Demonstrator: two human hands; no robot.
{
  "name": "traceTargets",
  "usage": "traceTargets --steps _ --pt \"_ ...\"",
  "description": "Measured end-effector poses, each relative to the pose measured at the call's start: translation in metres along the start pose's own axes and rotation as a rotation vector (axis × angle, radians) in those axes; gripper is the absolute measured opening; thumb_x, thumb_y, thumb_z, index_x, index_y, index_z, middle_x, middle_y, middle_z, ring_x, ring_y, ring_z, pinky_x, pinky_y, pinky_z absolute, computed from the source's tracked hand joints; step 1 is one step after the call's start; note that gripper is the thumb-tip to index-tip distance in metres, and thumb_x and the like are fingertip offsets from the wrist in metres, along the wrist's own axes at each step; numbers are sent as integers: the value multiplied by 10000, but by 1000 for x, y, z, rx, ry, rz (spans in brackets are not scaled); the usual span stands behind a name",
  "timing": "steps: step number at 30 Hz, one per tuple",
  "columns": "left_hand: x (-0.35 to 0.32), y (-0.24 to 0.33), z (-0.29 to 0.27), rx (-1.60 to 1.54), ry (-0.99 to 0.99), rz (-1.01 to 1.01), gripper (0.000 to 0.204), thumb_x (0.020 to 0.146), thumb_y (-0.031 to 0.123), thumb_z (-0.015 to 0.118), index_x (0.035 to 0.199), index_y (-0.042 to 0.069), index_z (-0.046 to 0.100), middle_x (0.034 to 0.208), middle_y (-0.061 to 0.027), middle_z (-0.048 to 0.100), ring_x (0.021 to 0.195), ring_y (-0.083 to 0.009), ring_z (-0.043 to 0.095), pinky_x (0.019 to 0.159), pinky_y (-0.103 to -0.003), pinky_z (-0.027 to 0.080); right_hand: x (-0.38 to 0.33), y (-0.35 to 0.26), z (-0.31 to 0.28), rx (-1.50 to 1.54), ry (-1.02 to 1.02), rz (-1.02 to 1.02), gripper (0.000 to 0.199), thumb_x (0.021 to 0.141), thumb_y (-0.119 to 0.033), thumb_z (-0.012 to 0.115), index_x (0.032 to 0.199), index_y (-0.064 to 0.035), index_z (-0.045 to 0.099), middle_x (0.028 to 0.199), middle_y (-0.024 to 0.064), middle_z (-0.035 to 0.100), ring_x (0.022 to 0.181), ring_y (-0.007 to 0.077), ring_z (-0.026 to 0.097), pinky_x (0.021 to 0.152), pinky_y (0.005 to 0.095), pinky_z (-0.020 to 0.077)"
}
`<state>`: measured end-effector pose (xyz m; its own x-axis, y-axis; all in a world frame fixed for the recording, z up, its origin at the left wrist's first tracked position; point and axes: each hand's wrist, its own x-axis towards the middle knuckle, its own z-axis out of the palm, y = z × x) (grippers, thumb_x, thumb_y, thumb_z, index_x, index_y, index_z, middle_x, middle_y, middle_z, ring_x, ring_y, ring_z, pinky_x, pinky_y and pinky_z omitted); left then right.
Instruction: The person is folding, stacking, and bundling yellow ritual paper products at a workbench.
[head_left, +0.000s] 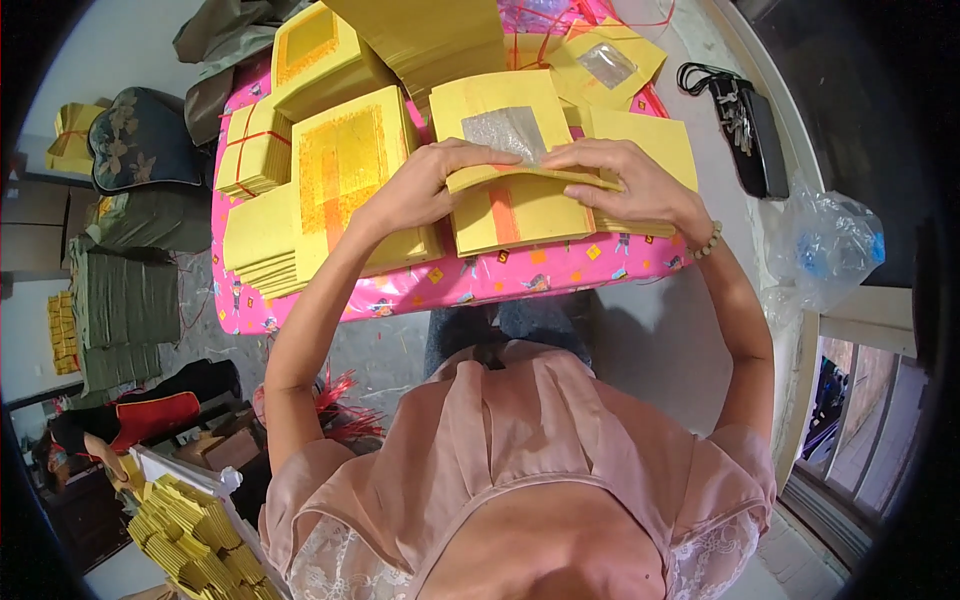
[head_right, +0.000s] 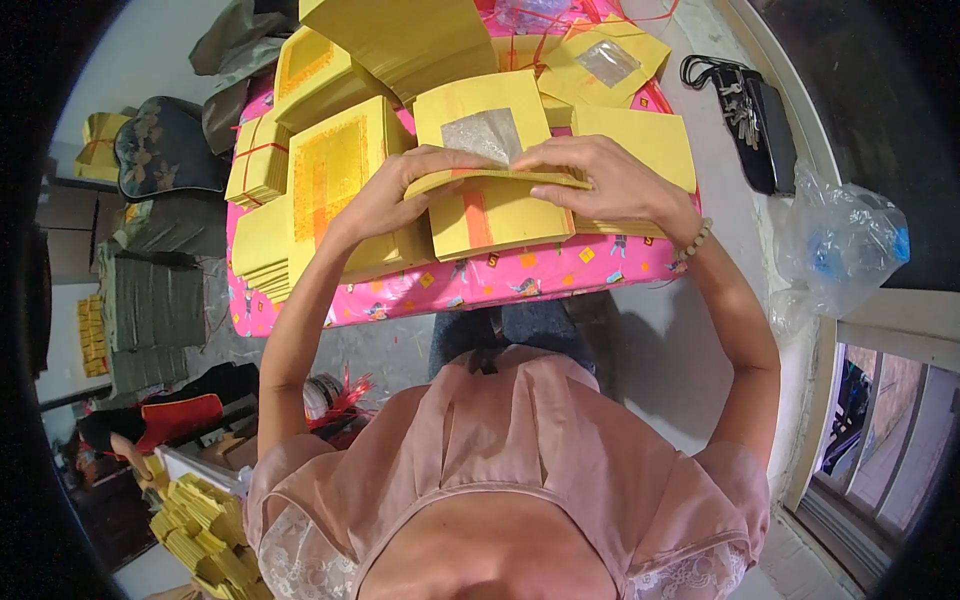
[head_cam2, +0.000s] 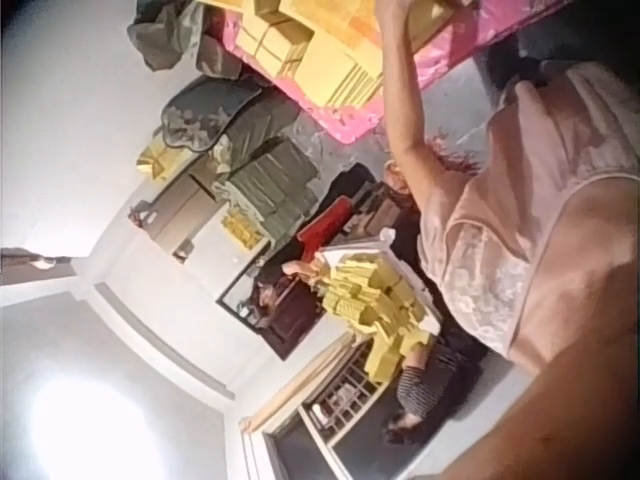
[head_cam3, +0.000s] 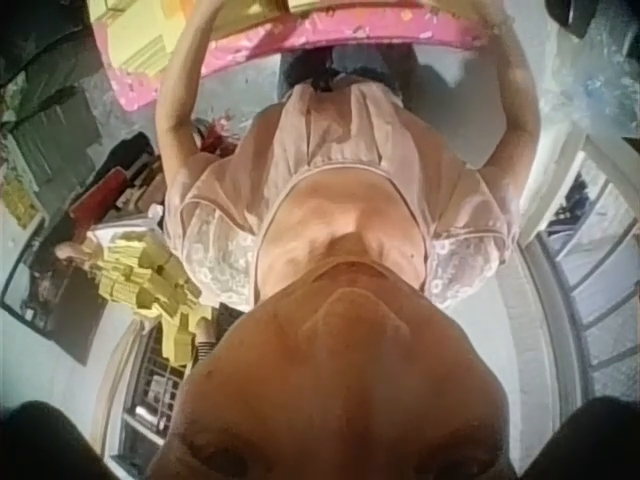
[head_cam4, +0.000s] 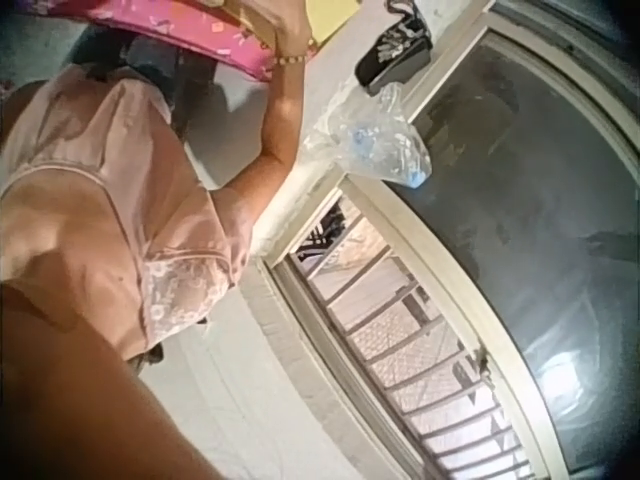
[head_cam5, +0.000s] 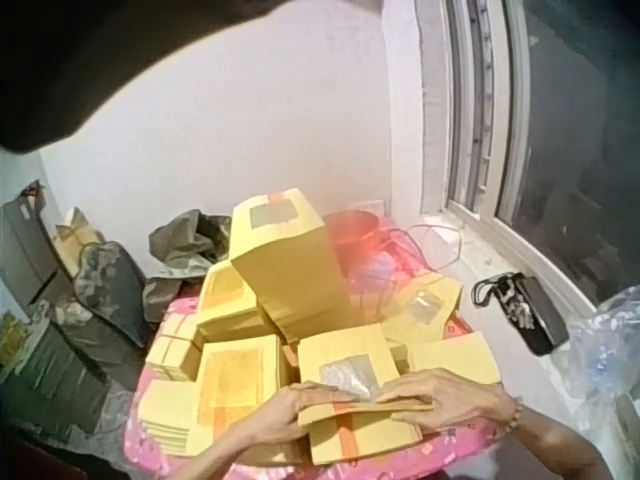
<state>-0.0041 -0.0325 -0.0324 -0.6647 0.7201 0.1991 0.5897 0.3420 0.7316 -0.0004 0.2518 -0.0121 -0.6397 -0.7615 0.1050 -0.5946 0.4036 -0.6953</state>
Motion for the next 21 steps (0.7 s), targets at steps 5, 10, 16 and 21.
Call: traceTargets --steps 5,10,16,21 --pt "2 4 -6 1 11 -30 447 779 -10 580 1208 113 618 1156 -126 642 1050 -322 602 944 -391 463 10 18 2 -197 9 -96 358 887 -212 596 1203 -43 595 1223 156 589 1172 302 518 993 392 400" --pt "-3 1 -1 -118 134 -206 261 936 207 569 1089 3 628 927 -177 690 827 -303 669 752 -370 501 23 8 -9 -139 -9 202 392 937 -303 563 1184 0 588 1188 152 611 1108 255 556 960 375 421" --pt "8 -20 7 -448 327 -458 355 917 253 615 1068 -68 600 920 -168 690 854 -181 655 760 -359 506 45 48 5 334 188 300 447 933 -348 592 1137 50 590 997 91 668 865 133 588 785 314 480" --pt "18 -30 7 -275 395 -477 369 887 226 630 1099 -71 576 959 -207 678 883 -263 667 787 -380 504 57 60 15 293 276 391 354 944 -255 600 1117 54 609 963 31 673 859 64 584 756 259 489"
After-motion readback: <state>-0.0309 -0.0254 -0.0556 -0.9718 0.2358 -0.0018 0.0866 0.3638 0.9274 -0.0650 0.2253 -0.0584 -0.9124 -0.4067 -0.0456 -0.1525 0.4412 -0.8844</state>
